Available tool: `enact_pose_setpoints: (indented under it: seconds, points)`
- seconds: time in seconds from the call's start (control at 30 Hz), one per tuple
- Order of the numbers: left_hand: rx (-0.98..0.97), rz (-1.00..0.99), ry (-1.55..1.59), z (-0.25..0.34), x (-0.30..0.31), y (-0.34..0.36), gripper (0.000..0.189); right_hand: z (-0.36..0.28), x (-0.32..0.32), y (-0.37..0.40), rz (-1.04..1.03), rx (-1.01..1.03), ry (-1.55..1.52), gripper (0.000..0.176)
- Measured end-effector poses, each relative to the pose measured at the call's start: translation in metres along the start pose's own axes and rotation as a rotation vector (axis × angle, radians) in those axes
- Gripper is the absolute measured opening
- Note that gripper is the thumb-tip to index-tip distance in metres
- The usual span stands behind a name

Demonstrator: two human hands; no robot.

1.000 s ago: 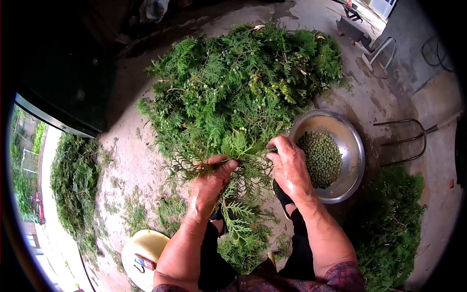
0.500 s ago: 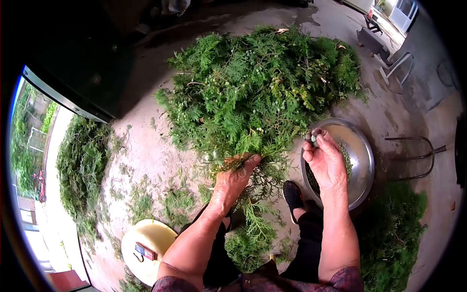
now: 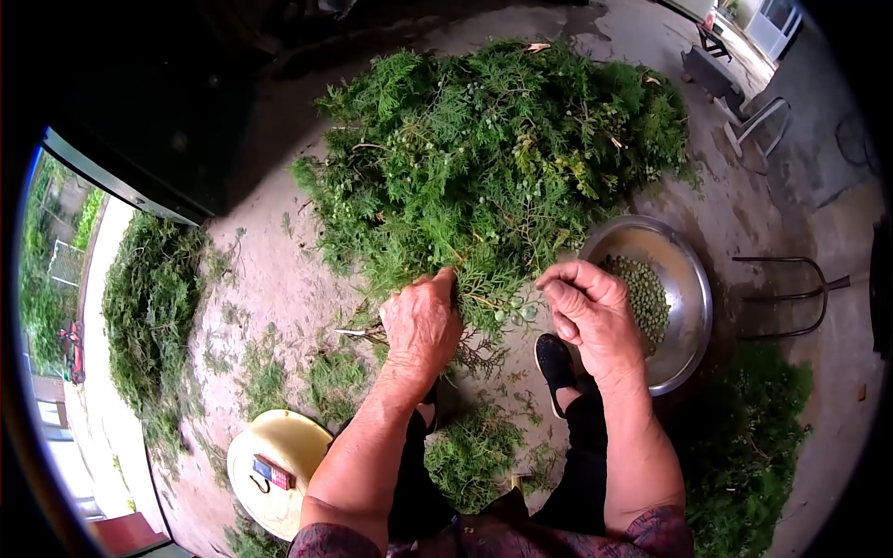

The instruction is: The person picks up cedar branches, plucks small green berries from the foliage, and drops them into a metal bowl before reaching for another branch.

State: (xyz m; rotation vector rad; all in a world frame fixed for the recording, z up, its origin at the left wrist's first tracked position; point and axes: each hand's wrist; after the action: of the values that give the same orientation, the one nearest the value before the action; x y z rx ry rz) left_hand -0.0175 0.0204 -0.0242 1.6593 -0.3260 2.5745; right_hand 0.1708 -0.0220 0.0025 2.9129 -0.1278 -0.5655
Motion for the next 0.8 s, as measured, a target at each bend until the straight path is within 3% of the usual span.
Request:
enact_pose_setpoints:
  seconds: [0.03, 0.07, 0.13, 0.2, 0.27, 0.43, 0.73, 0.8]
  points:
    - [0.008, -0.012, 0.014, 0.000, 0.000, -0.001, 0.017, -0.005, -0.005, 0.004, 0.021, 0.023, 0.166, 0.011]
    - [0.016, -0.024, 0.029, 0.000, 0.000, -0.002, 0.016, 0.001, -0.006, 0.000, -0.005, 0.223, 0.386, 0.014]
    - [0.005, -0.012, 0.041, -0.001, -0.001, -0.002, 0.014, -0.004, -0.010, 0.003, -0.051, 0.358, 0.659, 0.021]
    - [0.022, -0.034, 0.034, -0.001, -0.001, -0.003, 0.013, -0.005, -0.017, 0.008, -0.060, 0.417, 0.797, 0.027]
    - [0.029, -0.034, 0.073, -0.005, -0.003, -0.003, 0.011, -0.004, -0.023, 0.013, -0.085, 0.336, 0.787, 0.031]
    - [0.063, -0.049, 0.156, -0.001, -0.001, -0.002, 0.010, 0.016, -0.030, 0.008, 0.070, 0.607, 0.843, 0.033]
    - [0.017, -0.065, 0.155, -0.008, -0.004, -0.003, 0.009, 0.002, -0.024, 0.009, 0.005, 0.487, 0.895, 0.037]
    - [0.019, -0.073, 0.170, -0.006, -0.003, -0.002, 0.008, 0.006, -0.022, 0.007, 0.013, 0.545, 0.929, 0.037]
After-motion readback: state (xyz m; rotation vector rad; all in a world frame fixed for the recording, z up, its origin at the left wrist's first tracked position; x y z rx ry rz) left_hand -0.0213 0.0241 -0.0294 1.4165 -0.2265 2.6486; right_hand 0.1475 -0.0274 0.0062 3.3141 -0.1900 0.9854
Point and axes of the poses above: each hand's wrist, its own y-axis away from the middle knuckle, its own x-axis out of the back of the hand, z = x × y, and after that the axes turned 5 degrees about z, right-handed
